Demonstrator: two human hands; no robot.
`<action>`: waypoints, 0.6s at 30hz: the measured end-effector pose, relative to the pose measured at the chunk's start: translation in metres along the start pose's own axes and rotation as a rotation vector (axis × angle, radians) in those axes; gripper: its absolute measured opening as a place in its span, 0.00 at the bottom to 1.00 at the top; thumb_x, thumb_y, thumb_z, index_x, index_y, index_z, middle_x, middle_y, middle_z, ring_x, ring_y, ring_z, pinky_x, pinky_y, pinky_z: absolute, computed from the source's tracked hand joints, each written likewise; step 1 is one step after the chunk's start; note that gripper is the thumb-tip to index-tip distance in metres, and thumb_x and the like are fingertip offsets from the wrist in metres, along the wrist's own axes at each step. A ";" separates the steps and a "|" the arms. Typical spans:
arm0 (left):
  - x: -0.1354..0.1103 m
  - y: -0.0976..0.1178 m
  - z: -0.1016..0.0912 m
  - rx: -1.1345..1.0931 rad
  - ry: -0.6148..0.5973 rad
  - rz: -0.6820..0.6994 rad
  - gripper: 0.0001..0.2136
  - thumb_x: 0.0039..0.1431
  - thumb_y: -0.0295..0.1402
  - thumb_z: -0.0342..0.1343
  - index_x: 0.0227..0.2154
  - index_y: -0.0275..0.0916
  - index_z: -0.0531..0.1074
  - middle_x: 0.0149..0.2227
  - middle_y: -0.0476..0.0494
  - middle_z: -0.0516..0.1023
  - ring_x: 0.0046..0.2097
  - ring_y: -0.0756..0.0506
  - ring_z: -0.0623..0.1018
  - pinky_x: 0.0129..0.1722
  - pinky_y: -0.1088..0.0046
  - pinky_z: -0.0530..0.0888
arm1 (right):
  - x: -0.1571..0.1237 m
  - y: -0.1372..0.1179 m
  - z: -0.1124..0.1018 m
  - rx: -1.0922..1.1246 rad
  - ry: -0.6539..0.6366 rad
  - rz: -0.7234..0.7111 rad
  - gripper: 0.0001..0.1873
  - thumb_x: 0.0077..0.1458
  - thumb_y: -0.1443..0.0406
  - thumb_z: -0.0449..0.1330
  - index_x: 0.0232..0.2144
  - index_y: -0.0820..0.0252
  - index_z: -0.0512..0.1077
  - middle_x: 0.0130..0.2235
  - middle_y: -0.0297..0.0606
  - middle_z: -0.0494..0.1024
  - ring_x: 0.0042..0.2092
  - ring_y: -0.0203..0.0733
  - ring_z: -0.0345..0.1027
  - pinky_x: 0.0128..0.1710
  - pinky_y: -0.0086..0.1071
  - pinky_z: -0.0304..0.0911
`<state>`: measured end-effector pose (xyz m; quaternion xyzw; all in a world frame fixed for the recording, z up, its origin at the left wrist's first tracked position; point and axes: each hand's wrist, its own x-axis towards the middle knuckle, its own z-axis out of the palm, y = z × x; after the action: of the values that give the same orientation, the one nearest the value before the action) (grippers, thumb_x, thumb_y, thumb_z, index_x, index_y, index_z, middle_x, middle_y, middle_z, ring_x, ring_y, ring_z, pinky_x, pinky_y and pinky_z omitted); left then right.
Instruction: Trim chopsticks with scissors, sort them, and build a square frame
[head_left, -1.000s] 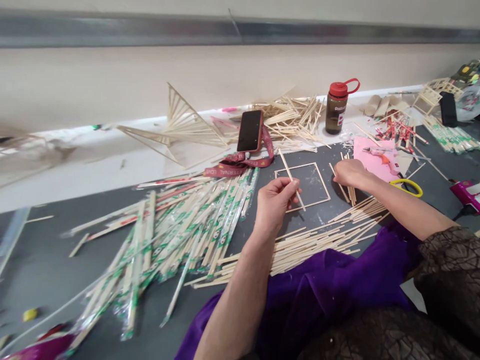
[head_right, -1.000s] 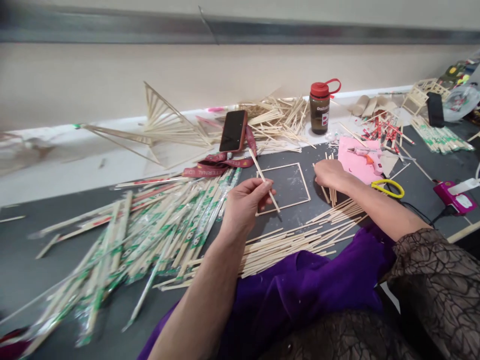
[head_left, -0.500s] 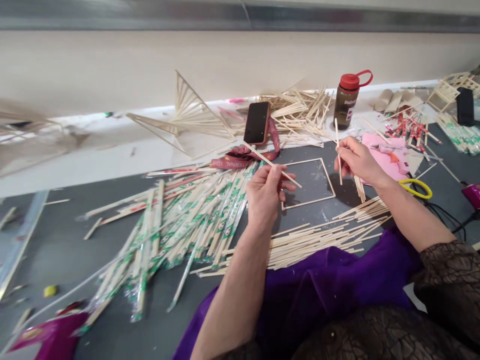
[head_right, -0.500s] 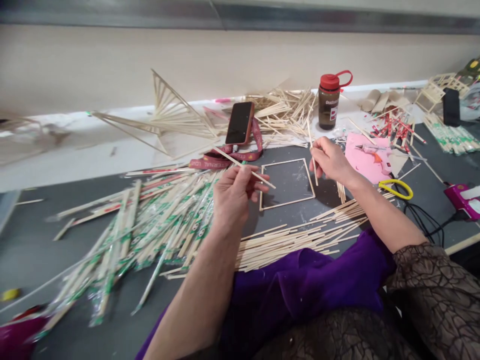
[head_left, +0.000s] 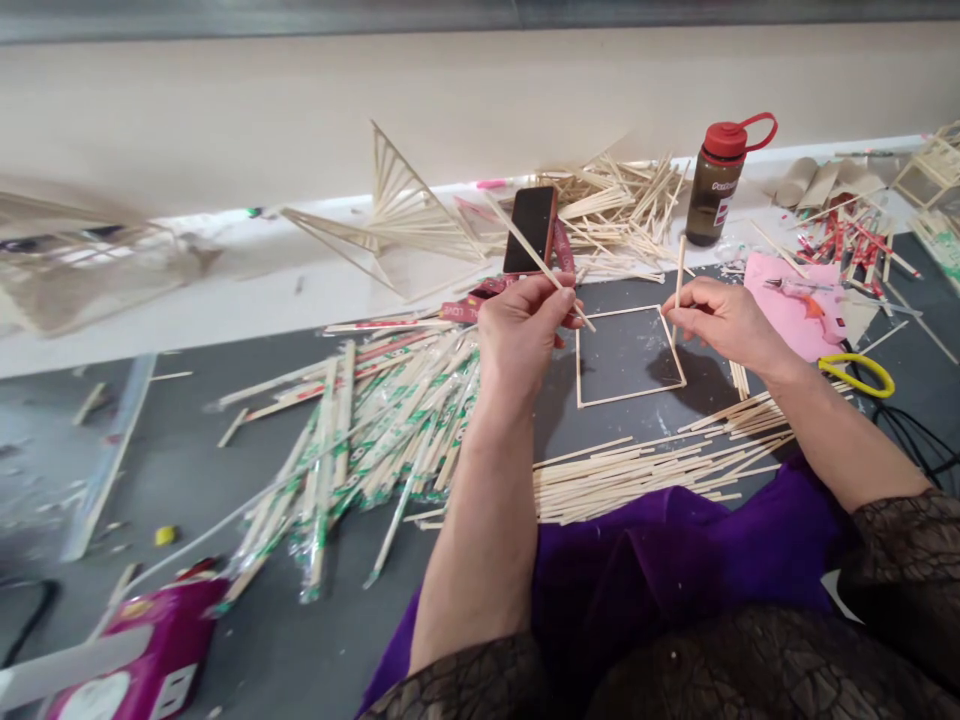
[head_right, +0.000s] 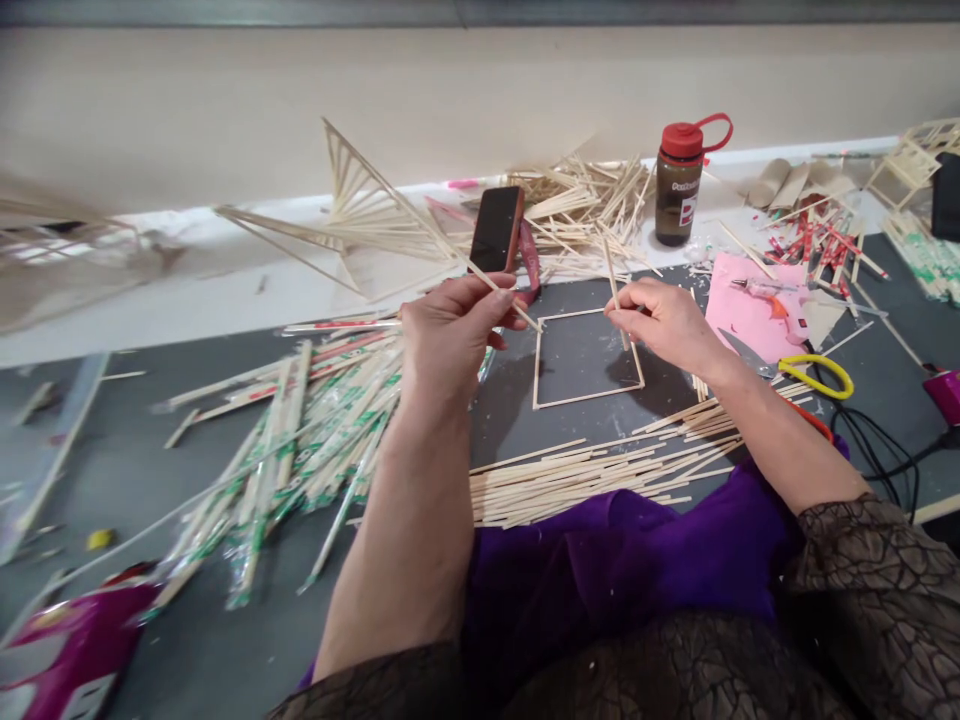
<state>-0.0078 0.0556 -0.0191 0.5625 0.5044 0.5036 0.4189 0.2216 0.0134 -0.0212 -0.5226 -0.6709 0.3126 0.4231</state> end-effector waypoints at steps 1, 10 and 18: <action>0.001 -0.002 0.001 0.052 -0.003 0.020 0.09 0.52 0.33 0.60 0.35 0.37 0.80 0.29 0.47 0.81 0.26 0.51 0.79 0.17 0.83 0.66 | 0.001 -0.001 0.000 -0.018 -0.001 -0.002 0.10 0.55 0.60 0.61 0.25 0.60 0.71 0.35 0.34 0.78 0.27 0.30 0.68 0.28 0.28 0.61; 0.008 -0.031 0.006 0.157 0.006 -0.071 0.07 0.61 0.38 0.55 0.32 0.41 0.74 0.29 0.47 0.81 0.28 0.50 0.81 0.16 0.84 0.67 | -0.016 -0.002 0.000 -0.156 -0.164 0.222 0.09 0.55 0.60 0.59 0.27 0.59 0.70 0.25 0.31 0.75 0.25 0.34 0.71 0.28 0.29 0.60; 0.014 -0.038 0.013 0.146 -0.021 -0.049 0.05 0.62 0.34 0.55 0.34 0.40 0.74 0.29 0.48 0.80 0.27 0.51 0.80 0.17 0.83 0.68 | -0.017 0.005 -0.001 -0.333 -0.126 0.124 0.10 0.58 0.61 0.57 0.26 0.58 0.68 0.27 0.33 0.76 0.28 0.35 0.68 0.31 0.30 0.58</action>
<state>-0.0010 0.0754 -0.0565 0.5843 0.5489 0.4494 0.3941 0.2262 -0.0018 -0.0294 -0.6049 -0.7052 0.2549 0.2680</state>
